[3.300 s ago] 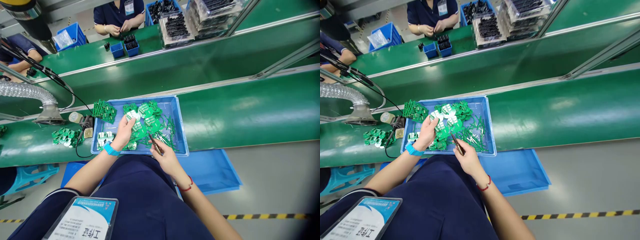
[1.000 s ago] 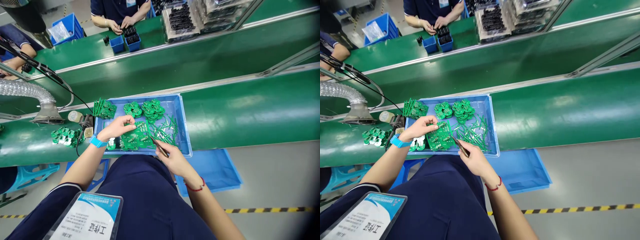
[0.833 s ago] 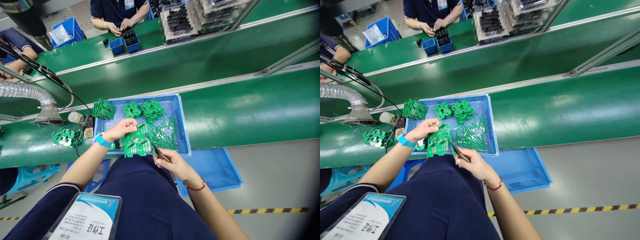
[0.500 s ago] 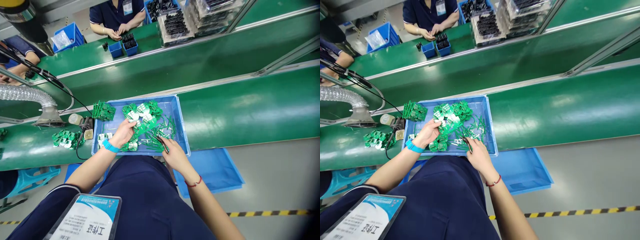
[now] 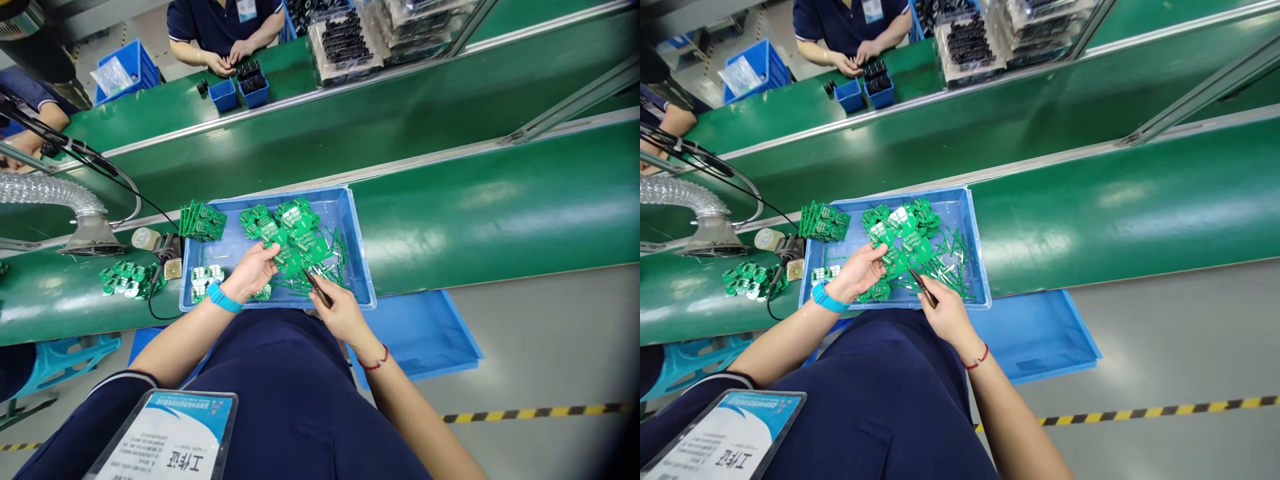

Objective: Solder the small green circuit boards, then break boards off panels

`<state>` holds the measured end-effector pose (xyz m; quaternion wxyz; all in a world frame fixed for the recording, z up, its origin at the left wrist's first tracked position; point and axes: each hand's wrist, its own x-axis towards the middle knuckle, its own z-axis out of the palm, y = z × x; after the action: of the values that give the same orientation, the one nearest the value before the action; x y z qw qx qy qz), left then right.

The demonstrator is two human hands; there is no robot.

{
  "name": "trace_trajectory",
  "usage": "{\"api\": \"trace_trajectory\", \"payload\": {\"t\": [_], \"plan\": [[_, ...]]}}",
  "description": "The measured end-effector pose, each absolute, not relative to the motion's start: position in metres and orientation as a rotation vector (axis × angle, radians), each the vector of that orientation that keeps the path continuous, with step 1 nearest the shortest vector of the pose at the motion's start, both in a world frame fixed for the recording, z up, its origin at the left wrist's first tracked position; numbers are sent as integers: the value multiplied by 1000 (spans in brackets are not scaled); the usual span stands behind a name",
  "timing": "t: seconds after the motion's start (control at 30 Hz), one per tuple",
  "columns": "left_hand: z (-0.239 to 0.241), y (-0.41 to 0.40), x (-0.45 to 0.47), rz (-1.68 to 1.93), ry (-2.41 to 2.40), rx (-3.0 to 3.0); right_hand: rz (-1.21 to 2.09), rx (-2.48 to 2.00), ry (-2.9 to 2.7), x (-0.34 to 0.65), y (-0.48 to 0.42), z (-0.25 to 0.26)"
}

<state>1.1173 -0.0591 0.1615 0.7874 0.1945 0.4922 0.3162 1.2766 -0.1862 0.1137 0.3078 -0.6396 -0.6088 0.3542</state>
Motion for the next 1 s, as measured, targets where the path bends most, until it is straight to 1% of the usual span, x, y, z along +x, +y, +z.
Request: {"api": "trace_trajectory", "payload": {"t": [0.13, 0.37, 0.43, 0.6, 0.73, 1.0], "plan": [[154, -56, 1113, 653, 1090, 376, 899, -1788, -1752, 1282, -188, 111], [139, -37, 1089, 878, 1115, 458, 893, -2328, -1982, 1302, -196, 90], [129, -32, 1081, 912, 1148, 456, 875, -2421, -2041, 1308, -197, 87], [98, -30, 1061, 989, 1299, 317, 791, -2463, -2171, 1311, -192, 93], [76, -34, 1051, 1003, 1375, 177, 815, -2430, -2228, 1303, -192, 93], [49, -3, 1069, 1027, 1434, 1, 871, -2385, -2276, 1293, -204, 80]]}}
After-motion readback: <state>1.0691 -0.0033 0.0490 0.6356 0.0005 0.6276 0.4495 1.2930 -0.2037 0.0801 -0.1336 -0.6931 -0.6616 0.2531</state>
